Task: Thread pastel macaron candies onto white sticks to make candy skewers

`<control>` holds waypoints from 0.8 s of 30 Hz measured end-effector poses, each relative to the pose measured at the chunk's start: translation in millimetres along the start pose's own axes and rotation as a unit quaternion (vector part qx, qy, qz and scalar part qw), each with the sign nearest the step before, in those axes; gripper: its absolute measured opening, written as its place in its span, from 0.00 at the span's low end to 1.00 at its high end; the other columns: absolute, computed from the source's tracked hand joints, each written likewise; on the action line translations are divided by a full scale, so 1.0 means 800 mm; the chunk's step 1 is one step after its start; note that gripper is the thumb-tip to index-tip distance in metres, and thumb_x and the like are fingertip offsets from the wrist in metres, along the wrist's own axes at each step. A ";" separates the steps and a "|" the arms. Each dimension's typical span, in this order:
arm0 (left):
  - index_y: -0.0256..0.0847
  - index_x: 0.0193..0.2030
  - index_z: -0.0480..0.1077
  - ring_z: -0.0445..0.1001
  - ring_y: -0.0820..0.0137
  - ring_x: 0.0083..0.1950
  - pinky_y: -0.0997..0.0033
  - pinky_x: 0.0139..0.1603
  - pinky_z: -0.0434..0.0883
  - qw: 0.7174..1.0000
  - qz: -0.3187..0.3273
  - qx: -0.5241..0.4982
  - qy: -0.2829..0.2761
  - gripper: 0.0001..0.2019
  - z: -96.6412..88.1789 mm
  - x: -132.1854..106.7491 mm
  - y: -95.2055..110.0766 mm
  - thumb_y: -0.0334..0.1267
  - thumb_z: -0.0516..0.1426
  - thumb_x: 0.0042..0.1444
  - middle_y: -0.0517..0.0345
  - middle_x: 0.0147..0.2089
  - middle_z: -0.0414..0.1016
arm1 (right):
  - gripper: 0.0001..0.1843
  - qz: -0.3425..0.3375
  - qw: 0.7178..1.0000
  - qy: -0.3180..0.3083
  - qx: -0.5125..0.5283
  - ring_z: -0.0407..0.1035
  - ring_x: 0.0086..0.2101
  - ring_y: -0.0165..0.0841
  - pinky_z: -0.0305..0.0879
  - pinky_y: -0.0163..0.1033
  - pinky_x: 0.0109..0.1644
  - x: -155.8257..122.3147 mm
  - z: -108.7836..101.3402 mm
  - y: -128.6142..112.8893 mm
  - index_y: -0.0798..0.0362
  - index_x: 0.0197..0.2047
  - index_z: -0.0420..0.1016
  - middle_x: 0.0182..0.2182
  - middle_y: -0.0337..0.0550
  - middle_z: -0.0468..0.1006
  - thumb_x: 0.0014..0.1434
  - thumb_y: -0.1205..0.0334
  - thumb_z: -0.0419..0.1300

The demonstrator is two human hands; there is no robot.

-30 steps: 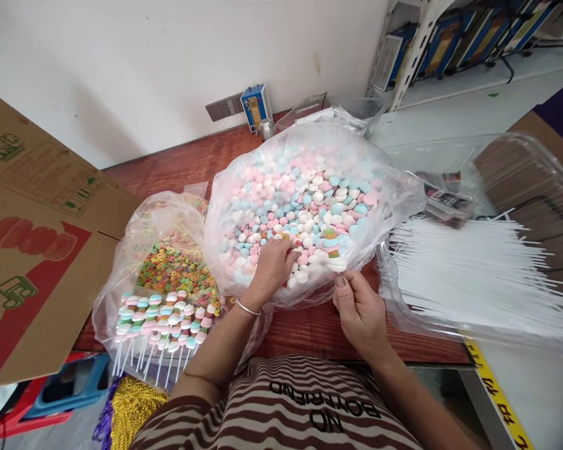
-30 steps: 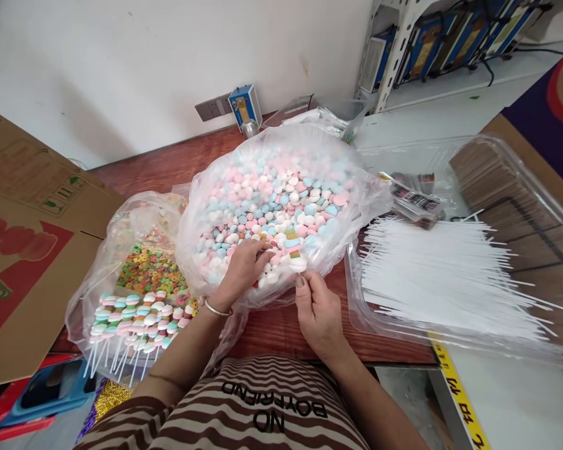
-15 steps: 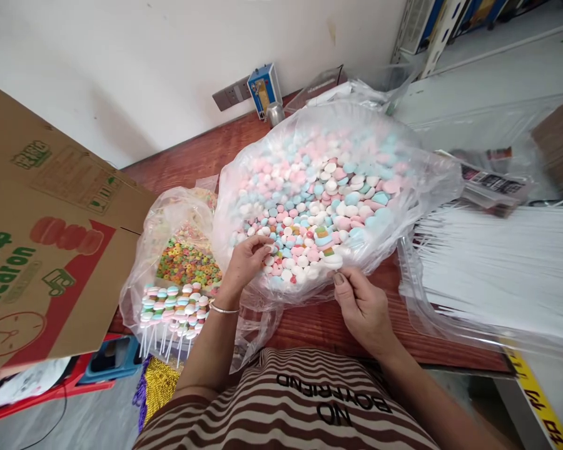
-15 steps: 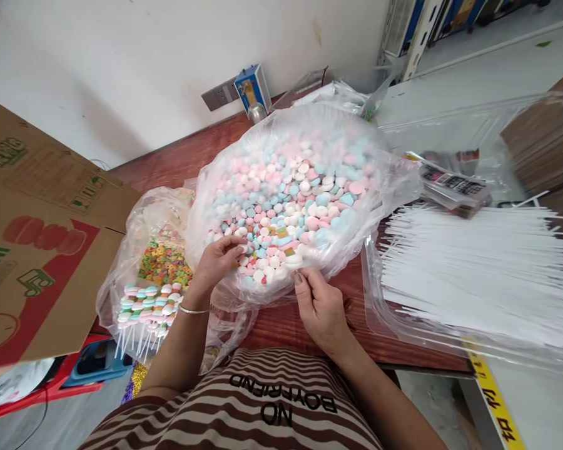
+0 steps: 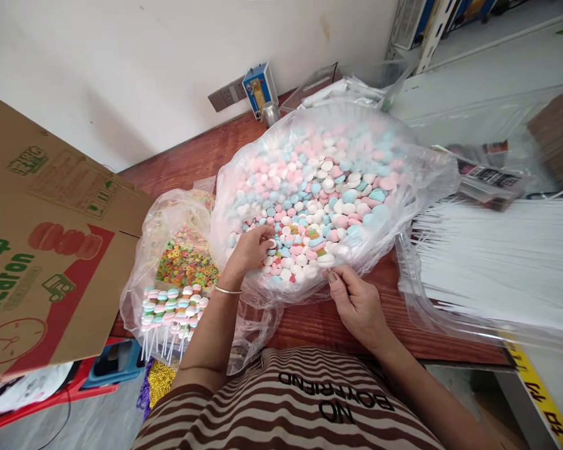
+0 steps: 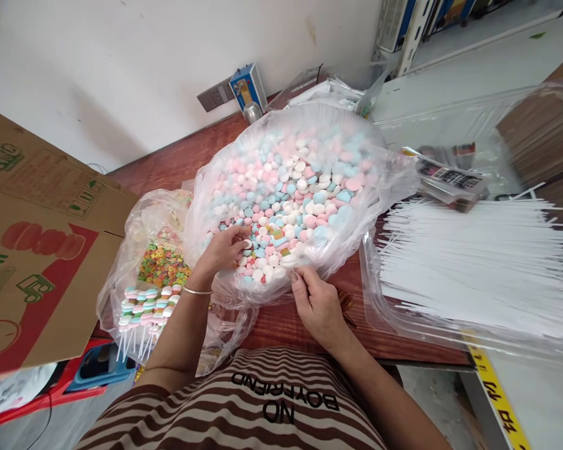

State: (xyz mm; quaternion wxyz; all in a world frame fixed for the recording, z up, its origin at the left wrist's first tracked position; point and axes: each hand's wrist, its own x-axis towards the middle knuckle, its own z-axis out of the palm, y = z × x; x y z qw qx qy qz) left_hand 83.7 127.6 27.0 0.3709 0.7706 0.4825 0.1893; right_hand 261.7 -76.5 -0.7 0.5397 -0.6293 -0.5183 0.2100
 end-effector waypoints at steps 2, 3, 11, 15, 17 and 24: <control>0.41 0.41 0.79 0.72 0.69 0.32 0.67 0.38 0.71 1.000 0.009 0.018 0.015 0.13 -0.005 -0.001 -0.002 0.25 0.60 0.49 0.56 0.36 0.77 | 0.12 -0.001 1.000 0.000 0.004 0.65 0.21 0.29 0.59 0.34 0.27 0.000 0.001 0.001 0.50 0.37 0.71 0.23 0.34 0.72 0.71 0.57 0.52; 0.41 0.42 0.79 0.72 0.69 0.33 0.67 0.39 0.72 0.999 0.011 0.009 0.029 0.14 -0.005 -0.002 -0.001 0.25 0.59 0.50 0.56 0.36 0.77 | 0.11 -0.002 1.000 -0.001 0.007 0.65 0.22 0.29 0.59 0.34 0.28 0.000 0.002 0.001 0.50 0.37 0.71 0.23 0.34 0.72 0.71 0.58 0.52; 0.42 0.40 0.78 0.74 0.65 0.39 0.64 0.43 0.73 0.996 0.032 -0.036 0.076 0.07 0.014 0.008 0.009 0.31 0.59 0.56 0.54 0.38 0.75 | 0.12 0.003 1.000 -0.018 0.011 0.66 0.23 0.29 0.61 0.34 0.29 0.000 0.009 0.005 0.50 0.38 0.72 0.25 0.36 0.75 0.71 0.57 0.52; 0.41 0.37 0.77 0.73 0.61 0.43 0.60 0.49 0.70 0.980 0.068 0.170 0.076 0.09 0.014 0.004 0.006 0.26 0.57 0.56 0.50 0.41 0.76 | 0.12 0.004 1.000 -0.016 0.007 0.67 0.24 0.30 0.61 0.34 0.30 0.001 0.010 0.006 0.50 0.38 0.72 0.25 0.36 0.75 0.71 0.57 0.52; 0.41 0.40 0.76 0.74 0.59 0.43 0.60 0.48 0.69 0.970 0.061 0.221 0.085 0.09 0.016 -0.002 0.006 0.27 0.57 0.58 0.47 0.44 0.75 | 0.11 -0.002 1.000 -0.016 0.008 0.68 0.24 0.30 0.61 0.34 0.30 0.001 0.011 0.006 0.50 0.38 0.72 0.25 0.36 0.75 0.71 0.58 0.52; 0.42 0.39 0.70 0.73 0.53 0.50 0.61 0.46 0.68 0.951 0.027 0.287 0.108 0.06 0.030 -0.018 0.016 0.26 0.57 0.59 0.42 0.50 0.71 | 0.12 -0.015 0.999 -0.030 0.009 0.69 0.24 0.30 0.62 0.34 0.31 -0.002 0.011 0.006 0.51 0.39 0.73 0.25 0.36 0.75 0.71 0.58 0.52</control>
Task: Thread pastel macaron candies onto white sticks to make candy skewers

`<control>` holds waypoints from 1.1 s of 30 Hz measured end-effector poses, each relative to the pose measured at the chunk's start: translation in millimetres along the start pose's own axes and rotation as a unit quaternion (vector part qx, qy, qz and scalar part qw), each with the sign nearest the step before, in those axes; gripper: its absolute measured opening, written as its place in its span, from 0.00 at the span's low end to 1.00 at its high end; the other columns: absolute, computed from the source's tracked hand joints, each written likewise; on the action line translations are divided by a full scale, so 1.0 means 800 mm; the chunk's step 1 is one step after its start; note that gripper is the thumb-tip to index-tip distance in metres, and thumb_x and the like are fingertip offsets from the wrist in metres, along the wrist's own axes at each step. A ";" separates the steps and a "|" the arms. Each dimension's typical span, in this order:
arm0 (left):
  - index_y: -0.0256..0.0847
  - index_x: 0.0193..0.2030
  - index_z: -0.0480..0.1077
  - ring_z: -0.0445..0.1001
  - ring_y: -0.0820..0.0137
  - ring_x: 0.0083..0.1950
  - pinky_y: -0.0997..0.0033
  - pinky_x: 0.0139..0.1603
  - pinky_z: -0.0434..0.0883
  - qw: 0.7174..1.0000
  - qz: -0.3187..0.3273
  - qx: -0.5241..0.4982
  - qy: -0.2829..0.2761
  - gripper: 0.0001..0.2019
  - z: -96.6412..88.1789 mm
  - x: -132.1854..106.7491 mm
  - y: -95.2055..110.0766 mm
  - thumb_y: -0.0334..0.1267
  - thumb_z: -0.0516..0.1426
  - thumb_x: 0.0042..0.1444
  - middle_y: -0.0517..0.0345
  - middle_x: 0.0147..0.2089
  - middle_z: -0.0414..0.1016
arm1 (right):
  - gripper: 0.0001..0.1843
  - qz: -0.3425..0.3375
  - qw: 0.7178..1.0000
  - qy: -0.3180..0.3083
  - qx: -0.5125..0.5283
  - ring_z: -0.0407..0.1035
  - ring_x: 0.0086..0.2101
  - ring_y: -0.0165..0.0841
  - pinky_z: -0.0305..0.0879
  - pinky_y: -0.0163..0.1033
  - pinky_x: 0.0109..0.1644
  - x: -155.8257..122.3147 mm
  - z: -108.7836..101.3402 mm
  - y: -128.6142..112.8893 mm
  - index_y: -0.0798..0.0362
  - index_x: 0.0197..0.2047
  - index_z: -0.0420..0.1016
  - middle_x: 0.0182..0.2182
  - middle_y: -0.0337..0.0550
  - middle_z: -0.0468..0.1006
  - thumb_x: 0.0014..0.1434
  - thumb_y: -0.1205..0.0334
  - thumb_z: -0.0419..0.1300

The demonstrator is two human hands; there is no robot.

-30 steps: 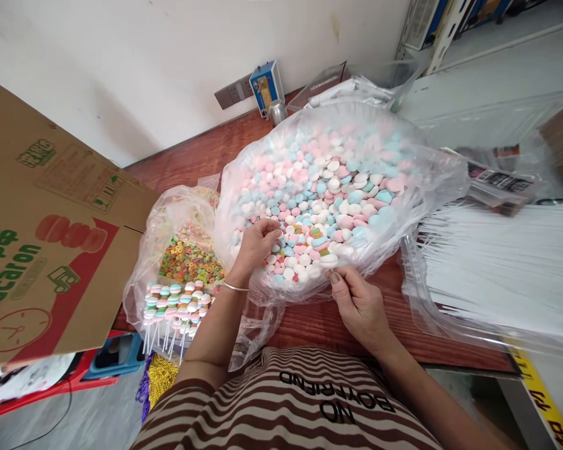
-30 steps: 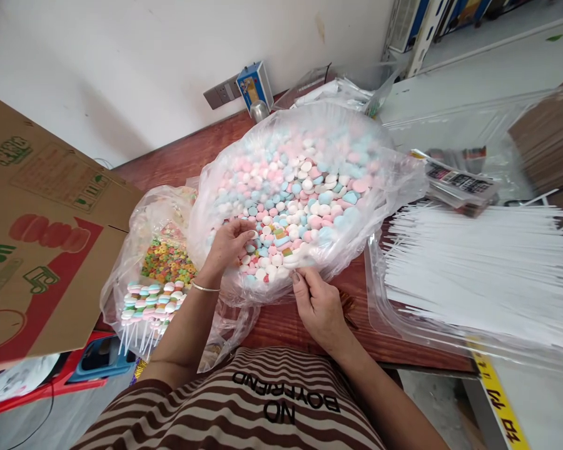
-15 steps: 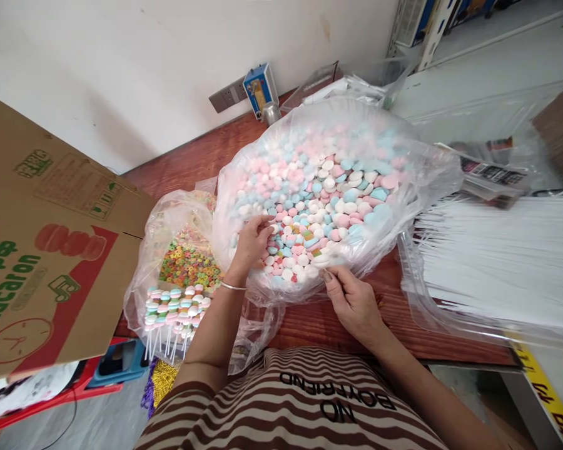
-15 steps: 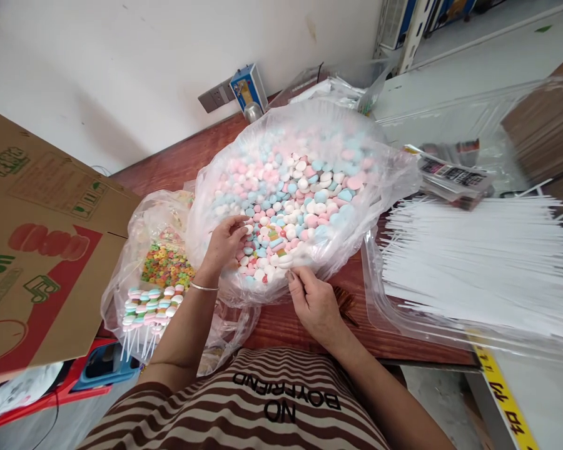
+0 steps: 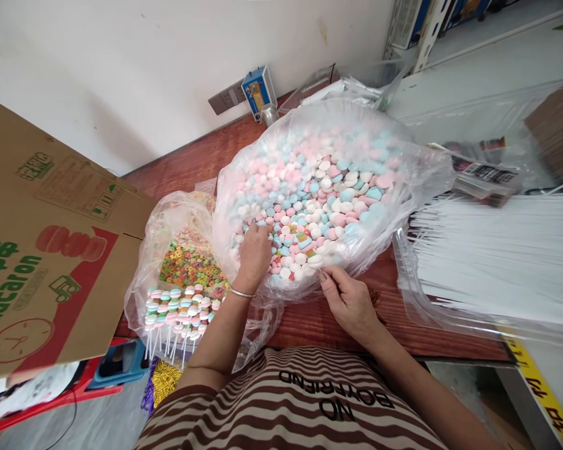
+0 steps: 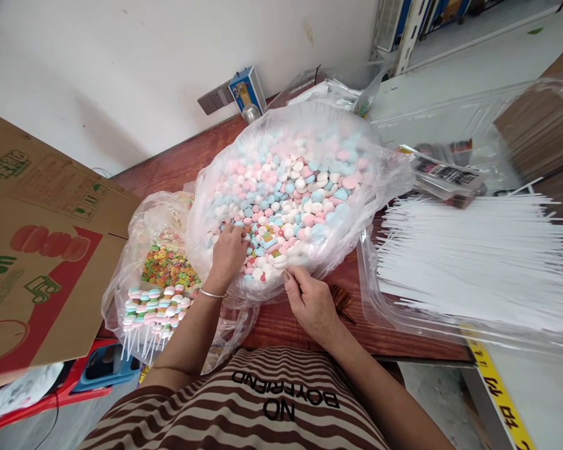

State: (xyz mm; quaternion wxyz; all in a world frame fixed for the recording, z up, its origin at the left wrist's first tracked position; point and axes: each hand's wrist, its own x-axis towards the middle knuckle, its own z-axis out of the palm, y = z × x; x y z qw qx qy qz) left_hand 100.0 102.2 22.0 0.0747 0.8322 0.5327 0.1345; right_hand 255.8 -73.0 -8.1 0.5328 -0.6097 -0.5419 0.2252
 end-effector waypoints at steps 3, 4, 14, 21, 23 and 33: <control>0.43 0.36 0.68 0.72 0.54 0.50 0.61 0.46 0.67 0.999 0.033 -0.031 0.000 0.08 0.000 -0.001 0.001 0.24 0.55 0.58 0.46 0.45 0.73 | 0.12 -0.011 1.000 0.000 -0.001 0.69 0.24 0.30 0.62 0.33 0.31 -0.001 -0.001 -0.001 0.51 0.39 0.73 0.26 0.36 0.75 0.71 0.59 0.52; 0.43 0.35 0.67 0.72 0.56 0.48 0.62 0.46 0.67 0.998 0.038 -0.049 0.005 0.09 -0.001 -0.002 0.000 0.24 0.56 0.58 0.48 0.42 0.73 | 0.12 -0.014 1.000 0.000 0.000 0.69 0.24 0.29 0.62 0.33 0.31 -0.001 -0.001 -0.002 0.51 0.38 0.73 0.25 0.36 0.75 0.71 0.59 0.52; 0.42 0.49 0.74 0.76 0.74 0.34 0.71 0.38 0.74 0.790 -0.084 -0.603 -0.064 0.22 -0.022 -0.028 0.011 0.41 0.71 0.48 0.60 0.43 0.77 | 0.12 -0.038 0.998 -0.042 0.004 0.69 0.24 0.28 0.63 0.31 0.31 -0.001 -0.001 -0.008 0.52 0.38 0.74 0.26 0.35 0.76 0.71 0.60 0.53; 0.41 0.49 0.76 0.81 0.69 0.41 0.69 0.45 0.79 0.731 -0.112 -0.661 -0.128 0.25 -0.030 -0.041 0.013 0.39 0.74 0.44 0.55 0.46 0.81 | 0.12 -0.038 0.998 -0.039 -0.012 0.69 0.23 0.27 0.62 0.31 0.29 0.002 -0.001 -0.007 0.53 0.37 0.75 0.24 0.35 0.75 0.70 0.61 0.53; 0.40 0.47 0.76 0.80 0.72 0.37 0.71 0.41 0.79 0.725 -0.122 -0.665 -0.129 0.24 -0.029 -0.042 0.011 0.40 0.74 0.44 0.56 0.42 0.80 | 0.13 -0.039 0.998 -0.044 -0.014 0.68 0.22 0.27 0.62 0.31 0.29 0.003 -0.001 -0.008 0.53 0.36 0.75 0.23 0.34 0.74 0.70 0.61 0.53; 0.39 0.42 0.74 0.77 0.73 0.38 0.73 0.38 0.78 0.721 -0.142 -0.675 -0.063 0.22 -0.015 -0.042 0.007 0.42 0.74 0.42 0.58 0.40 0.79 | 0.12 -0.031 0.996 -0.077 -0.014 0.68 0.22 0.26 0.61 0.30 0.29 -0.002 -0.004 -0.011 0.53 0.37 0.75 0.23 0.34 0.74 0.70 0.62 0.53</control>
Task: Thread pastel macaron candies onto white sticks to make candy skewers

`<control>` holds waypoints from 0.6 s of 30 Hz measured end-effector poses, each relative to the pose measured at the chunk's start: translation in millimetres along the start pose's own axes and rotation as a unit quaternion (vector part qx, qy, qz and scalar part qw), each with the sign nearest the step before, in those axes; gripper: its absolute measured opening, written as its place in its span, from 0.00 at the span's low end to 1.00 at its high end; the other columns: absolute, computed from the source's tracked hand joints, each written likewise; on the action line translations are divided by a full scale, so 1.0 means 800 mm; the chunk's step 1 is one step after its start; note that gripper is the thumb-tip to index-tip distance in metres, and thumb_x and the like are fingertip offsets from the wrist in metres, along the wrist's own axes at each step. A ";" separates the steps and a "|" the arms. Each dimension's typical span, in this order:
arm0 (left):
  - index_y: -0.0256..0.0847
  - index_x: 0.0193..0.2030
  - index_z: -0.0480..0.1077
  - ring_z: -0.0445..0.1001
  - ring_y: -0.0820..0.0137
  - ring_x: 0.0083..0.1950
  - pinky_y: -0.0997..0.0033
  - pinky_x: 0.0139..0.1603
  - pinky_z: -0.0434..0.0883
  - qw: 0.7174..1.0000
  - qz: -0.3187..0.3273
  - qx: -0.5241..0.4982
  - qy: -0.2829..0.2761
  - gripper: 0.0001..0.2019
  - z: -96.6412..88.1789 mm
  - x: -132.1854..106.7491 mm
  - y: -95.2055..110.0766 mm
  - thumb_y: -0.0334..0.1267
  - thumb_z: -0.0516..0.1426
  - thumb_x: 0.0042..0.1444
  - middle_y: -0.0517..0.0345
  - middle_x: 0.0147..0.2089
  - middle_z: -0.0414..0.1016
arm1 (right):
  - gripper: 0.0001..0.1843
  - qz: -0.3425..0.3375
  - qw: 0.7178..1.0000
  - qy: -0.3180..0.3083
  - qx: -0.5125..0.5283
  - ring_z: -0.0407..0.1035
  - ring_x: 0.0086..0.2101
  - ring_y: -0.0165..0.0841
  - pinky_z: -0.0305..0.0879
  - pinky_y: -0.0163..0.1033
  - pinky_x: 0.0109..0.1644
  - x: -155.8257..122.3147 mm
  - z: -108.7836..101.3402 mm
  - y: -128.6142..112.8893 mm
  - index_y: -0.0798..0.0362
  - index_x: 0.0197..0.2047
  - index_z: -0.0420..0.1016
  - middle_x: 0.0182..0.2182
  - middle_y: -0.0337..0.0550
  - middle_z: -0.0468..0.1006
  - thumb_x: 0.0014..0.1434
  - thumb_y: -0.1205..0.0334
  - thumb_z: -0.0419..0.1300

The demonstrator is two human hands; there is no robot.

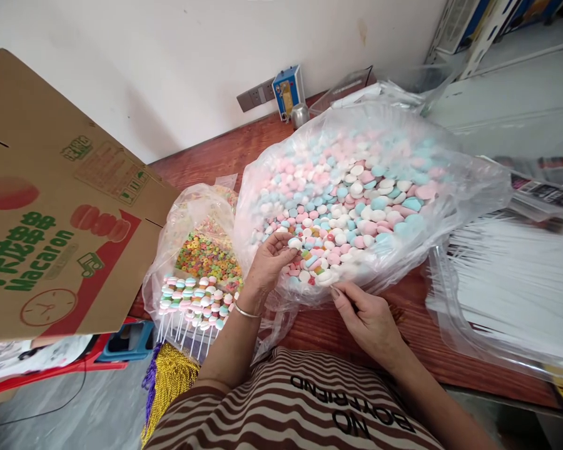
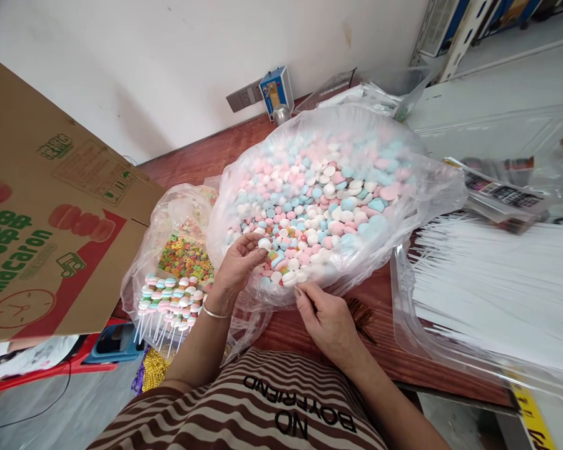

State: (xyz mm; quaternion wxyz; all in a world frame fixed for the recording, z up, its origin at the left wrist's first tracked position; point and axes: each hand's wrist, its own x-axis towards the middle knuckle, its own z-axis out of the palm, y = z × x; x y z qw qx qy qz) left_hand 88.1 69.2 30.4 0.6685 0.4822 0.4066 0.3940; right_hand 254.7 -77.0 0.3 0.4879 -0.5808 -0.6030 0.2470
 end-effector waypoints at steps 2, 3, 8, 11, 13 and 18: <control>0.39 0.42 0.75 0.77 0.73 0.38 0.73 0.39 0.77 1.000 0.013 0.005 0.000 0.21 -0.001 0.000 -0.001 0.41 0.74 0.43 0.58 0.40 0.79 | 0.12 0.008 1.000 -0.014 -0.003 0.69 0.22 0.27 0.61 0.30 0.29 -0.001 -0.001 0.000 0.53 0.38 0.75 0.24 0.34 0.75 0.70 0.61 0.52; 0.39 0.43 0.75 0.77 0.73 0.39 0.73 0.40 0.77 1.000 0.018 0.011 -0.002 0.21 -0.001 0.000 -0.001 0.40 0.74 0.43 0.58 0.41 0.79 | 0.13 0.013 1.000 -0.019 -0.005 0.68 0.23 0.27 0.61 0.31 0.29 -0.002 -0.002 0.000 0.53 0.38 0.75 0.24 0.34 0.75 0.70 0.61 0.52; 0.40 0.42 0.74 0.78 0.73 0.39 0.73 0.42 0.78 0.997 0.051 0.056 -0.008 0.19 0.006 -0.005 0.001 0.40 0.73 0.45 0.57 0.40 0.80 | 0.14 0.036 0.999 -0.019 -0.009 0.66 0.22 0.27 0.59 0.32 0.29 -0.002 0.000 -0.004 0.52 0.35 0.73 0.22 0.33 0.72 0.70 0.59 0.51; 0.40 0.42 0.73 0.78 0.73 0.39 0.74 0.41 0.77 0.992 0.079 0.094 0.009 0.16 0.012 -0.010 0.000 0.39 0.70 0.49 0.56 0.41 0.80 | 0.15 0.051 0.999 -0.020 -0.005 0.64 0.22 0.27 0.57 0.33 0.28 -0.002 0.002 -0.011 0.51 0.32 0.69 0.21 0.33 0.69 0.70 0.59 0.50; 0.41 0.43 0.73 0.78 0.72 0.39 0.74 0.40 0.77 0.989 0.089 0.116 0.024 0.14 0.016 -0.013 -0.001 0.38 0.68 0.51 0.56 0.42 0.80 | 0.16 0.061 0.998 -0.023 0.001 0.64 0.22 0.27 0.56 0.33 0.28 -0.002 0.003 -0.016 0.51 0.31 0.68 0.21 0.33 0.69 0.70 0.59 0.50; 0.41 0.44 0.72 0.78 0.73 0.38 0.74 0.39 0.78 0.986 0.100 0.126 0.052 0.12 0.018 -0.015 -0.005 0.36 0.66 0.54 0.56 0.42 0.80 | 0.16 0.076 0.996 -0.033 0.017 0.63 0.22 0.27 0.56 0.33 0.29 -0.001 0.004 -0.024 0.51 0.31 0.67 0.22 0.33 0.70 0.71 0.59 0.49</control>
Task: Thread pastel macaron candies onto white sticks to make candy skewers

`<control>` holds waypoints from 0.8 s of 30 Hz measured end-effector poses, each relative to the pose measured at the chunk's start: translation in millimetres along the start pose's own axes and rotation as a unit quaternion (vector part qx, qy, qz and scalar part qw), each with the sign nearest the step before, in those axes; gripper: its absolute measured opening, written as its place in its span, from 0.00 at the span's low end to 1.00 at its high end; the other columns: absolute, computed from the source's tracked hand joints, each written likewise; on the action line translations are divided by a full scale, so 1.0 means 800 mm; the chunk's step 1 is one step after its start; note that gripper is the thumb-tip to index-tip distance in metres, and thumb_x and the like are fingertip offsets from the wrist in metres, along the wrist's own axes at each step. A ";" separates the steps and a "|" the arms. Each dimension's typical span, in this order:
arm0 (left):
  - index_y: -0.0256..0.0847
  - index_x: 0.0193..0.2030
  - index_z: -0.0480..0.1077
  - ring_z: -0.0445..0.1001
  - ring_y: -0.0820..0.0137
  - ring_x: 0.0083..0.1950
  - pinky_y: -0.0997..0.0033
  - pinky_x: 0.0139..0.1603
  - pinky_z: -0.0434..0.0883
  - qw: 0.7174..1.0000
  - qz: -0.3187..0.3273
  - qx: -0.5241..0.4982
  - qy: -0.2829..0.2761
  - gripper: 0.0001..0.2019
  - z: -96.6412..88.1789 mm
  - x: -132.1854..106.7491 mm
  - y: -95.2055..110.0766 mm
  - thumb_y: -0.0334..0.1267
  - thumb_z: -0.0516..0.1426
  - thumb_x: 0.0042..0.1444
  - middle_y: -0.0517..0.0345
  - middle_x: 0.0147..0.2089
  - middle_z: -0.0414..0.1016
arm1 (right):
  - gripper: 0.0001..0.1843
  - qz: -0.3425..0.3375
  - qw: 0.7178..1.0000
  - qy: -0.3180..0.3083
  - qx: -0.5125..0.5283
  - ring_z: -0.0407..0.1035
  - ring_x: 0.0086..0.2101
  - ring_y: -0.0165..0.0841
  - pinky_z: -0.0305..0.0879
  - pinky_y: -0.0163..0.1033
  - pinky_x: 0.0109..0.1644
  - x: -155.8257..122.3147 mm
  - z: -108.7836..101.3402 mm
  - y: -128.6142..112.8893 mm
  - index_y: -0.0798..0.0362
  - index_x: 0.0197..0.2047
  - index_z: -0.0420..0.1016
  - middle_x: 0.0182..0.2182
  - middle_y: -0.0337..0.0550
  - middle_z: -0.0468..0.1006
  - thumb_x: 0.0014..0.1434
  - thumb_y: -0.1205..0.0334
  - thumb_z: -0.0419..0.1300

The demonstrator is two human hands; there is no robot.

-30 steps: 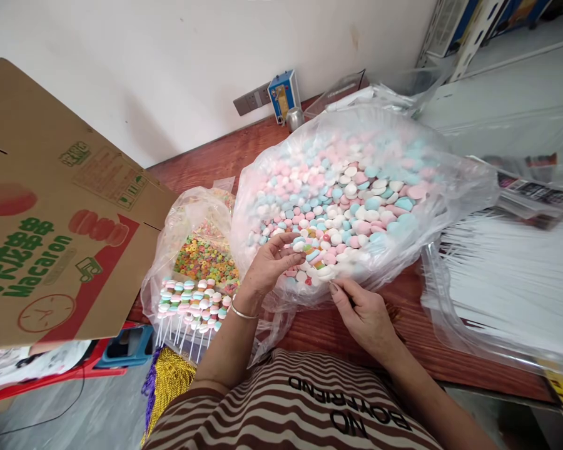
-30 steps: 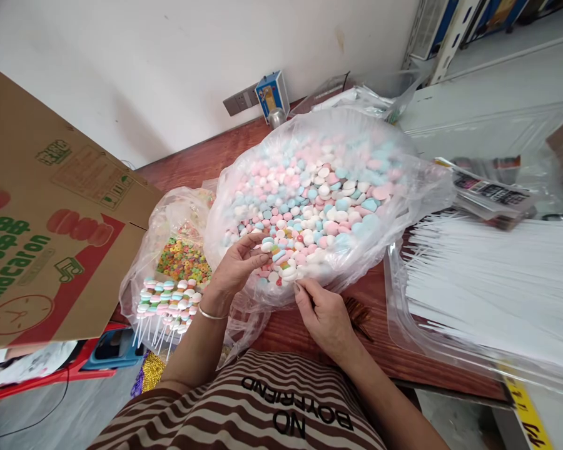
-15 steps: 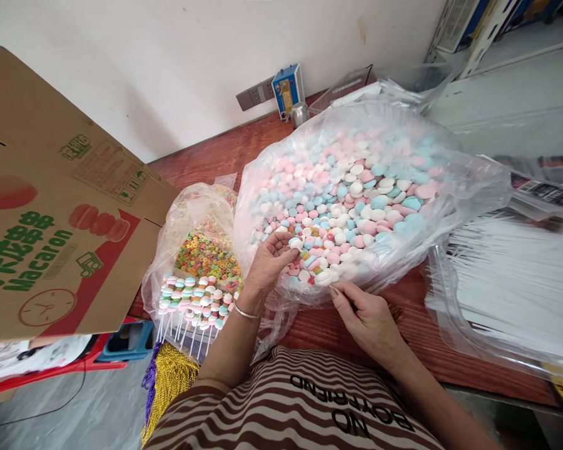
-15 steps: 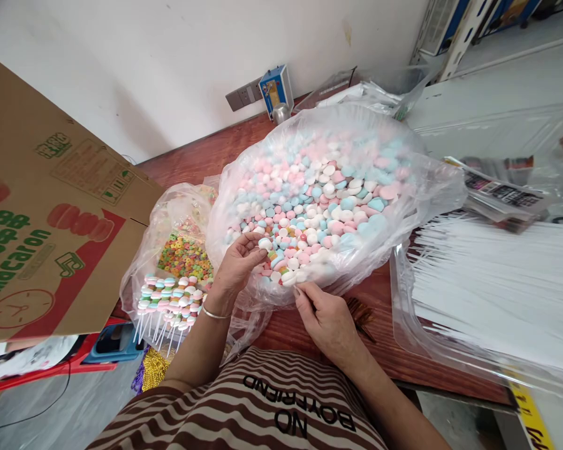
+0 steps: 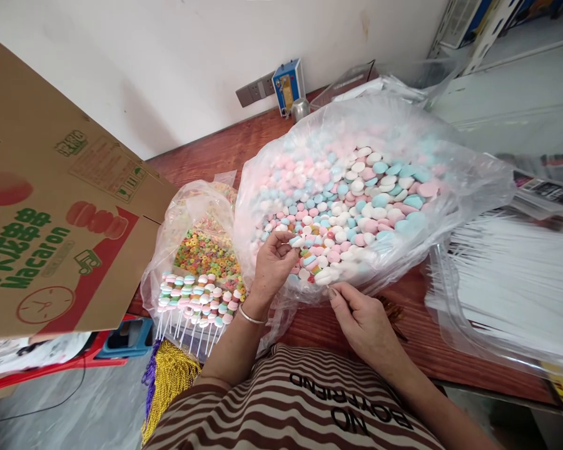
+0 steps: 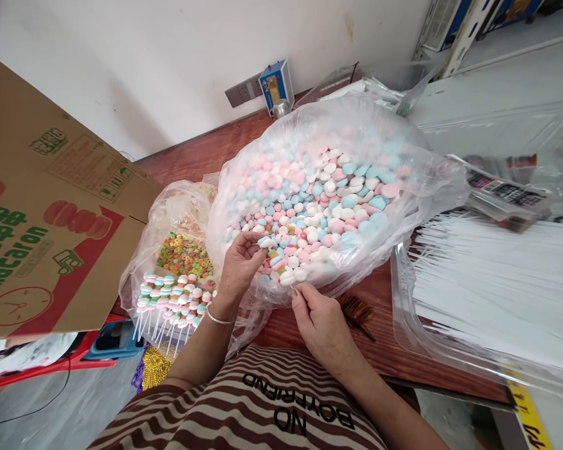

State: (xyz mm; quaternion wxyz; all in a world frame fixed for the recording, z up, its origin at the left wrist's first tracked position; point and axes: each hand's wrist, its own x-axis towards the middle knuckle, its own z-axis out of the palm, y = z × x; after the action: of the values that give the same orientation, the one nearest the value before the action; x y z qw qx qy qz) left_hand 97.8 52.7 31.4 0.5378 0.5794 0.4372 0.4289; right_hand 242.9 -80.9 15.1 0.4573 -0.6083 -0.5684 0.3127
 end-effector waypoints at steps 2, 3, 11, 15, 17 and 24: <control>0.41 0.44 0.72 0.78 0.73 0.39 0.74 0.39 0.78 1.000 -0.002 -0.013 -0.003 0.12 0.000 0.001 0.000 0.37 0.66 0.53 0.56 0.43 0.80 | 0.16 0.003 1.000 -0.002 0.007 0.63 0.22 0.27 0.56 0.33 0.29 0.000 0.000 0.000 0.51 0.31 0.67 0.22 0.33 0.70 0.71 0.58 0.49; 0.41 0.44 0.72 0.78 0.73 0.39 0.75 0.39 0.77 1.000 -0.004 -0.019 -0.006 0.12 0.000 0.001 0.001 0.37 0.66 0.53 0.56 0.43 0.80 | 0.16 0.003 1.000 -0.001 0.009 0.63 0.22 0.27 0.56 0.33 0.29 0.000 0.000 0.001 0.51 0.31 0.67 0.22 0.33 0.69 0.71 0.58 0.49; 0.41 0.43 0.72 0.78 0.72 0.40 0.74 0.40 0.76 0.997 -0.035 -0.069 -0.002 0.14 0.003 0.000 -0.004 0.36 0.67 0.50 0.56 0.44 0.79 | 0.16 0.000 1.000 0.018 0.017 0.61 0.21 0.28 0.56 0.34 0.27 0.000 0.001 0.000 0.50 0.31 0.68 0.20 0.33 0.68 0.70 0.58 0.50; 0.42 0.43 0.71 0.76 0.74 0.35 0.77 0.33 0.73 0.996 -0.043 -0.076 0.015 0.14 0.007 -0.002 -0.012 0.37 0.67 0.50 0.57 0.43 0.79 | 0.16 -0.006 0.999 0.032 0.010 0.61 0.19 0.28 0.55 0.34 0.26 0.001 0.006 -0.004 0.49 0.30 0.66 0.19 0.33 0.67 0.70 0.58 0.49; 0.42 0.43 0.70 0.75 0.75 0.33 0.77 0.30 0.71 0.996 -0.035 -0.073 0.021 0.14 0.011 -0.004 -0.012 0.36 0.67 0.50 0.58 0.42 0.78 | 0.16 -0.009 0.999 0.039 0.006 0.61 0.19 0.28 0.56 0.34 0.26 0.001 0.009 -0.004 0.49 0.30 0.65 0.19 0.33 0.67 0.70 0.59 0.49; 0.43 0.40 0.70 0.80 0.68 0.42 0.67 0.44 0.75 0.998 0.007 -0.060 -0.010 0.11 0.018 -0.010 -0.004 0.37 0.66 0.53 0.56 0.41 0.79 | 0.14 -0.021 0.999 0.043 -0.026 0.64 0.20 0.29 0.56 0.33 0.26 0.001 0.018 0.002 0.49 0.31 0.64 0.20 0.32 0.67 0.70 0.60 0.49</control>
State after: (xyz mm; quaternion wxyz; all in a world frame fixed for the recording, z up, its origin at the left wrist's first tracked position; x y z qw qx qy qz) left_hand 110.1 41.7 27.2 0.5731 0.5535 0.4012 0.4518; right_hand 230.6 -77.2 8.2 0.4717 -0.6213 -0.5684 0.2616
